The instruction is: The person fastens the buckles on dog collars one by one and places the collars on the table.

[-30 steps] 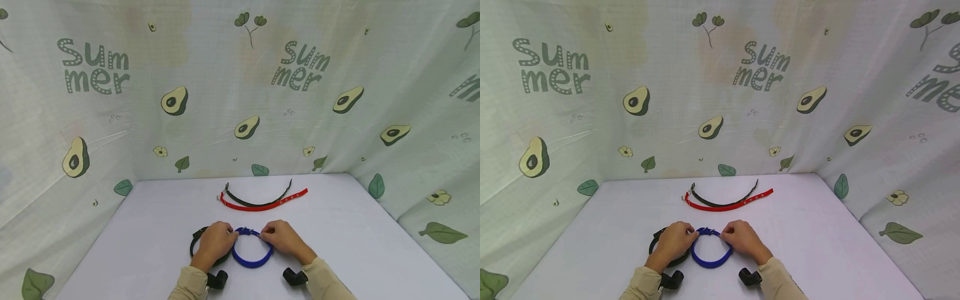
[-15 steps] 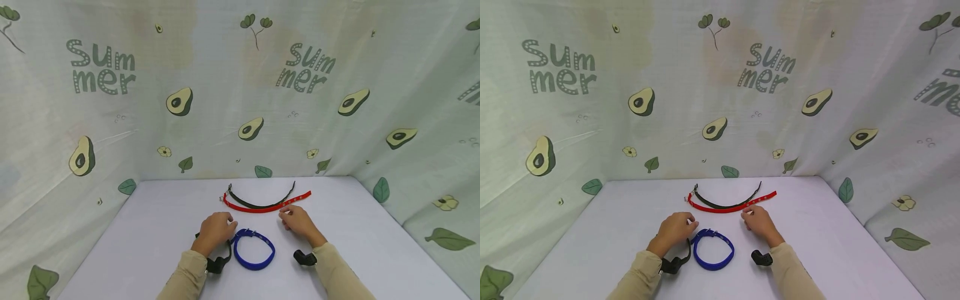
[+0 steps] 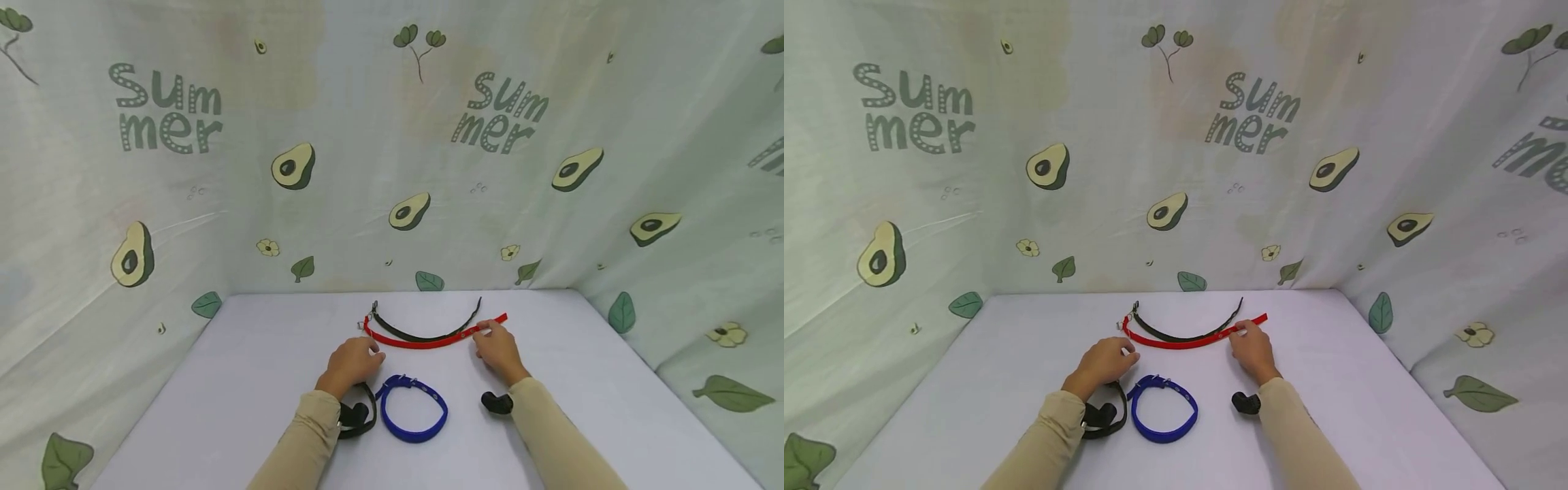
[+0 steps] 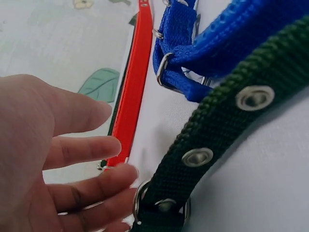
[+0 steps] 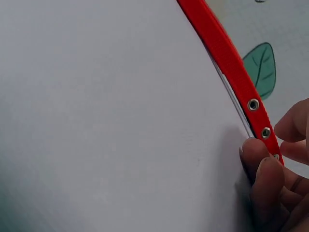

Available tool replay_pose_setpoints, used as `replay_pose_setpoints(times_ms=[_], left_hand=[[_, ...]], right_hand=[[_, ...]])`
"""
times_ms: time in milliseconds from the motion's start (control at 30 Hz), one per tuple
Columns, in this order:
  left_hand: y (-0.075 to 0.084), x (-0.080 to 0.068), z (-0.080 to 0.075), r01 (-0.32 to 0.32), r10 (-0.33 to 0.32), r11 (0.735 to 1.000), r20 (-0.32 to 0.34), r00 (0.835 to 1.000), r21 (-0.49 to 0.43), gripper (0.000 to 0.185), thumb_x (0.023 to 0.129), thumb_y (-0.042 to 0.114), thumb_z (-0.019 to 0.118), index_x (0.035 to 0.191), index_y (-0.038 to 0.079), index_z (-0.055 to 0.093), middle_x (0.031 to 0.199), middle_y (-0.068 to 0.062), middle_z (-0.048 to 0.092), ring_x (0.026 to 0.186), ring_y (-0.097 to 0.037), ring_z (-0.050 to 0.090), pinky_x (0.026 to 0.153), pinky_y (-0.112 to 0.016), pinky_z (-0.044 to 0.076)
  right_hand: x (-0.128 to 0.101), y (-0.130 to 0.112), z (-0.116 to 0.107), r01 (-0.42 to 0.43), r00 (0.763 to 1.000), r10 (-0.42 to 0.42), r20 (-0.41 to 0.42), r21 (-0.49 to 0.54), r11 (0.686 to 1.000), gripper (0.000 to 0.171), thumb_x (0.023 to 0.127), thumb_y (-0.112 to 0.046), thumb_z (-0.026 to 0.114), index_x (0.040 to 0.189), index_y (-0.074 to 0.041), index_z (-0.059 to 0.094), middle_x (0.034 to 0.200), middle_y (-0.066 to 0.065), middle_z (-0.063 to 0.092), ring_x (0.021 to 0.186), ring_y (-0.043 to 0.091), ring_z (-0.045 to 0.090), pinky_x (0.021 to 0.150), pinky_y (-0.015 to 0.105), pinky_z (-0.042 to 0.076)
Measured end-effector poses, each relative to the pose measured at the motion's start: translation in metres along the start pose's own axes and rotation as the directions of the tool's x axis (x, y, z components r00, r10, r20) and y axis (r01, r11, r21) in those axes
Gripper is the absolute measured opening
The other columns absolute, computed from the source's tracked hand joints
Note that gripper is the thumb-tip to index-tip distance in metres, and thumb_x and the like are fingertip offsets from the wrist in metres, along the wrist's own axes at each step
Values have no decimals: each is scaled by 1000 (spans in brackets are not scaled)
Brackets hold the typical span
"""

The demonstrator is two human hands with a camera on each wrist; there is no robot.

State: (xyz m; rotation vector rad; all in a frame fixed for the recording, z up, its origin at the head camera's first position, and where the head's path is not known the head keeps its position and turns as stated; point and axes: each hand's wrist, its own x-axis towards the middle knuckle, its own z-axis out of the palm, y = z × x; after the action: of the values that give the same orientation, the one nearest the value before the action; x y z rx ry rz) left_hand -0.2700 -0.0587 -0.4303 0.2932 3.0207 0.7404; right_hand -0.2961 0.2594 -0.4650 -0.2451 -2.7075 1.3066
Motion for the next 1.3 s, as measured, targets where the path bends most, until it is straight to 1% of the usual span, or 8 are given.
replay_pose_setpoints(times_ms=[133, 233, 333, 467, 767, 1000, 1133, 1300], left_hand=[[-6, 2, 2, 29, -29, 999, 12, 1000, -25, 22, 93, 31, 69, 104, 13, 73, 98, -3, 68, 78, -19, 56, 65, -37, 49], [-7, 3, 3, 25, -25, 999, 3, 1000, -38, 22, 93, 30, 69, 106, 12, 71, 95, -4, 66, 76, -20, 56, 62, -37, 48], [-7, 6, 5, 15, -15, 999, -5, 1000, -36, 30, 93, 29, 68, 118, 12, 69, 108, -7, 69, 87, -24, 61, 70, -42, 51], [-7, 9, 7, 5, -5, 1000, 8, 1000, -21, 36, 93, 29, 69, 126, 14, 67, 124, -10, 66, 105, -30, 63, 81, -50, 53], [-5, 20, 8, 7, -5, 1000, 56, 998, -30, 46, 93, 29, 68, 135, 11, 61, 130, -18, 61, 112, -35, 60, 90, -54, 49], [-5, 19, 5, 40, -32, 994, 71, 997, -105, 52, 94, 26, 68, 141, 8, 56, 138, -22, 55, 127, -41, 51, 103, -57, 42], [-5, 22, 5, 59, -48, 987, 75, 996, -149, 56, 93, 27, 68, 143, 8, 53, 141, -23, 53, 133, -44, 45, 105, -59, 39], [-5, 28, 4, 69, -57, 983, 74, 996, -168, 53, 94, 26, 67, 142, 6, 55, 140, -22, 54, 131, -43, 47, 105, -57, 40]], right_hand=[[2, 1, 5, -9, 1000, 10, -3, 27, 1000, 40, 95, -19, 53, 132, -5, 56, 69, 7, 63, 48, 17, 57, 47, 31, 49], [2, 3, 8, -8, 1000, 9, -14, 20, 1000, 43, 95, -19, 54, 136, -6, 55, 68, 7, 63, 46, 17, 56, 46, 31, 48], [0, 2, 9, -11, 1000, 11, -22, -3, 1000, 47, 95, -20, 54, 140, -9, 53, 64, 6, 62, 46, 16, 56, 46, 30, 48], [-4, 2, 8, -38, 999, 38, 15, -14, 999, 49, 96, -23, 54, 144, -11, 51, 59, 5, 59, 48, 16, 56, 48, 30, 51], [-6, 2, 7, -67, 998, 67, -2, -3, 998, 41, 95, -24, 55, 133, -9, 57, 65, 5, 58, 48, 15, 55, 50, 29, 51], [-5, 4, 6, -62, 998, 63, -19, 24, 998, 35, 94, -22, 56, 127, -8, 59, 67, 6, 59, 47, 15, 55, 49, 29, 50], [-4, 5, 4, -61, 998, 61, -19, 36, 998, 31, 94, -22, 55, 121, -7, 59, 67, 7, 60, 47, 16, 55, 48, 29, 50], [-4, 4, 3, -64, 998, 65, -14, 37, 997, 35, 96, -24, 56, 128, -8, 60, 70, 7, 60, 48, 16, 55, 50, 29, 50]])
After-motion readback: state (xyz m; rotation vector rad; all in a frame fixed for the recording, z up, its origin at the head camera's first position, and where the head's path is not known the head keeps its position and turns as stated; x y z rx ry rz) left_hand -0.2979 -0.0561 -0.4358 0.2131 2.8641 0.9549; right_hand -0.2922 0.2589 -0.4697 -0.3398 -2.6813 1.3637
